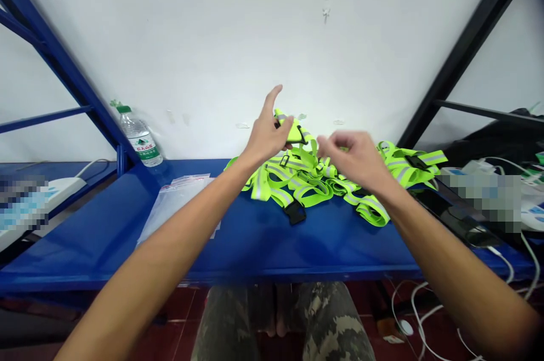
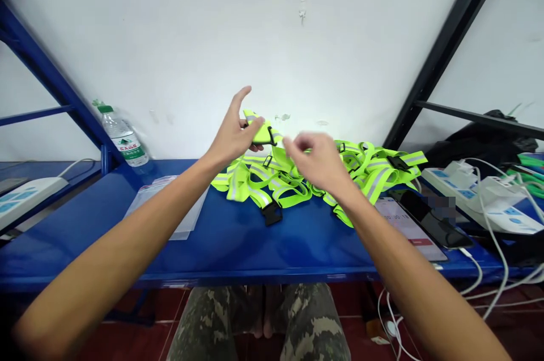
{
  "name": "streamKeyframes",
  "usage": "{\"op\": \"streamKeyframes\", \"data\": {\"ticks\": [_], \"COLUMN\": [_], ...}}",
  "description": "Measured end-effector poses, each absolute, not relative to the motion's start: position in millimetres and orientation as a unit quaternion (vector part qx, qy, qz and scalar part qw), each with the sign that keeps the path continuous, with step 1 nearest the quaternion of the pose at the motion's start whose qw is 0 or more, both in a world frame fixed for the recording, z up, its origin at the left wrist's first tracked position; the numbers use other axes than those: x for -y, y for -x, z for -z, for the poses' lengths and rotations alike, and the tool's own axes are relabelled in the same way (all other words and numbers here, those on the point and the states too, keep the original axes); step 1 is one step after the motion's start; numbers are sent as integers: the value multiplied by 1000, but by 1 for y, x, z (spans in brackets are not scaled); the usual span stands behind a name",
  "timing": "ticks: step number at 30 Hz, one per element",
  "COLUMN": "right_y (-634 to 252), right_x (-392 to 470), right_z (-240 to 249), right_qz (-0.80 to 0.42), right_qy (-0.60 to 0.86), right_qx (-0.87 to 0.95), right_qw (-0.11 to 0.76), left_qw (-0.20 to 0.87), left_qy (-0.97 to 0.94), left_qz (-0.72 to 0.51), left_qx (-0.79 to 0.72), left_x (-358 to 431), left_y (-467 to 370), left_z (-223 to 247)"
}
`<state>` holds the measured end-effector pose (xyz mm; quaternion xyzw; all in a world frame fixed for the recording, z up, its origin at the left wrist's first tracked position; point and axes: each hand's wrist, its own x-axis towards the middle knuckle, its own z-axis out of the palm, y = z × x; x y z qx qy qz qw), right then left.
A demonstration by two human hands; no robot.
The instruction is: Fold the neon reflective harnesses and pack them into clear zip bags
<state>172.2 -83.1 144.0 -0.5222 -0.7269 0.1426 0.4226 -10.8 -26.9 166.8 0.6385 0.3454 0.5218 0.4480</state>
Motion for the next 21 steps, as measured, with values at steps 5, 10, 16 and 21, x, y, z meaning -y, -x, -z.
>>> {"op": "streamKeyframes", "data": {"ticks": [5, 10, 16, 21], "right_y": [-149, -146, -176, -186], "right_x": [99, 89, 76, 73], "right_z": [-65, -46, -54, -50], "right_qz": [-128, -154, -224, -371], "right_qy": [546, 528, 520, 488], "right_qx": [820, 833, 822, 776], "right_qw": [113, 56, 53, 147], "left_qw": [443, 466, 513, 465], "left_qy": [-607, -613, -621, -617], "left_qz": [-531, -488, -470, -494], "left_qx": [-392, -411, -361, -398], "left_x": [19, 23, 19, 12], "left_y": [17, 41, 81, 89], "left_z": [-179, -195, -194, -185]}}
